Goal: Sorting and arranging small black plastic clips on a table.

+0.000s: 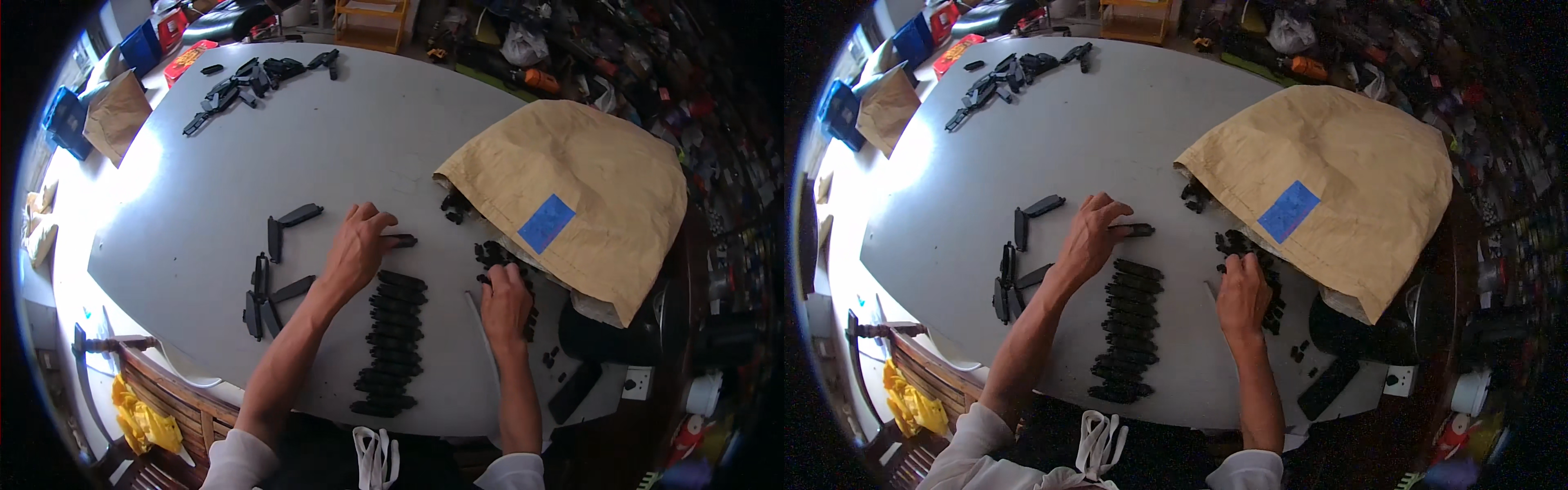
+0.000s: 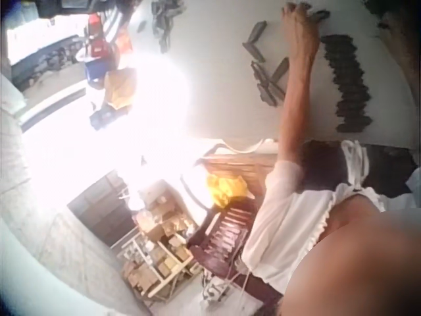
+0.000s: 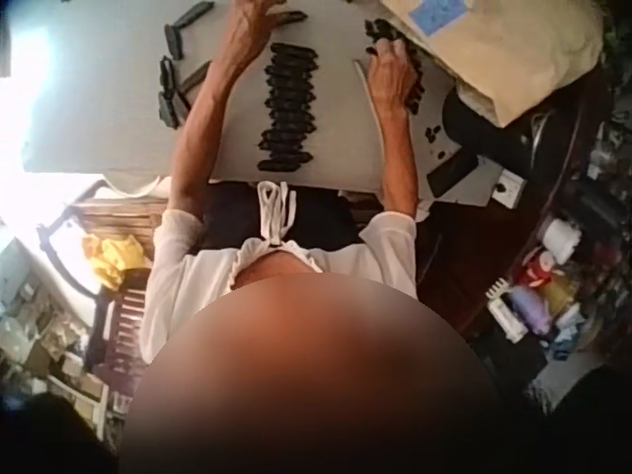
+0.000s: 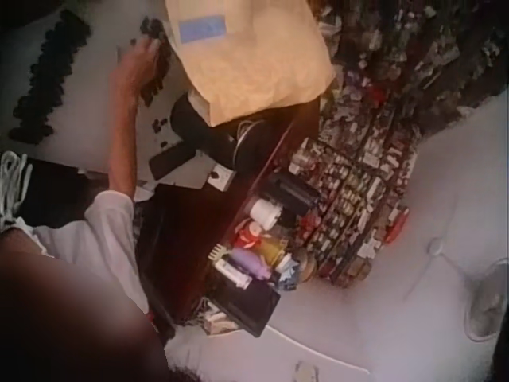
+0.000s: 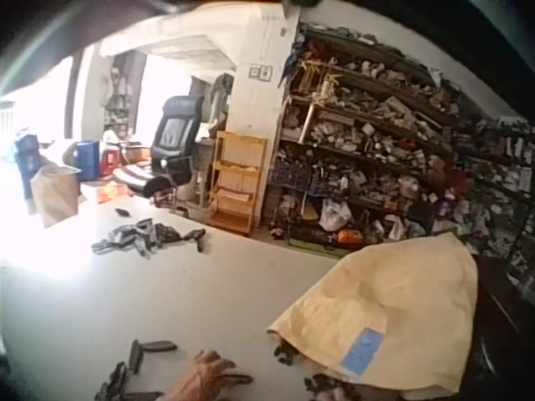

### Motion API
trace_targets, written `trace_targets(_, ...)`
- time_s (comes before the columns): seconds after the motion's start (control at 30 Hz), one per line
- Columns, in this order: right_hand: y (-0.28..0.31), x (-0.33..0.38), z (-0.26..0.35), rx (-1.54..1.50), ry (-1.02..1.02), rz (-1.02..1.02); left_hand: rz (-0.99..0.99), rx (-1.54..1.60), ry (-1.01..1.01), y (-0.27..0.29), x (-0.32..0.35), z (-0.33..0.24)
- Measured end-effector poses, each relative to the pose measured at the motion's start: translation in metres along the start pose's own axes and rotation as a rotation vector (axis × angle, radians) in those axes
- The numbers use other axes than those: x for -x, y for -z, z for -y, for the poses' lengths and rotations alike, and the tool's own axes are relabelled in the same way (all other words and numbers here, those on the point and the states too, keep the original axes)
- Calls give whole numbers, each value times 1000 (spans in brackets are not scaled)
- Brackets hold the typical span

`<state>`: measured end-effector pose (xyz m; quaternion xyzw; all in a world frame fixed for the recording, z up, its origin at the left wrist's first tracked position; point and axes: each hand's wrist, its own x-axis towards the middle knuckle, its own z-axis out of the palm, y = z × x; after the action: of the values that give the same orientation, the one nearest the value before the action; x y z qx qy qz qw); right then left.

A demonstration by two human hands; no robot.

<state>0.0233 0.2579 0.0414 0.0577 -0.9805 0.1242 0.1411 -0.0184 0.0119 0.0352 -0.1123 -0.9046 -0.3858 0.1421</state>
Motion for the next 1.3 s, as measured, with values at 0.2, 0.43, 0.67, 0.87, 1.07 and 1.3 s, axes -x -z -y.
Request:
trace_targets(0.2, -2, -21, 18, -373, 71, 37, 27, 58, 20, -6, 14, 16)
trace_targets(0.43, -25, -58, 64, -659, 218, 198, 47, 176, -17, -10, 15, 24)
trace_targets(0.67, -30, -65, 74, -617, 266, 238, 49, 211, -25, -12, 15, 27)
trace_targets(0.87, -38, -66, 75, -546, 469, 132, 43, 220, -60, -17, 13, 30)
trace_targets(1.07, -37, -64, 71, -564, 522, 169, 33, 236, -50, -15, 14, 31)
trace_targets(1.3, -36, -66, 75, -614, 454, 224, 71, 243, -33, -12, 14, 30)
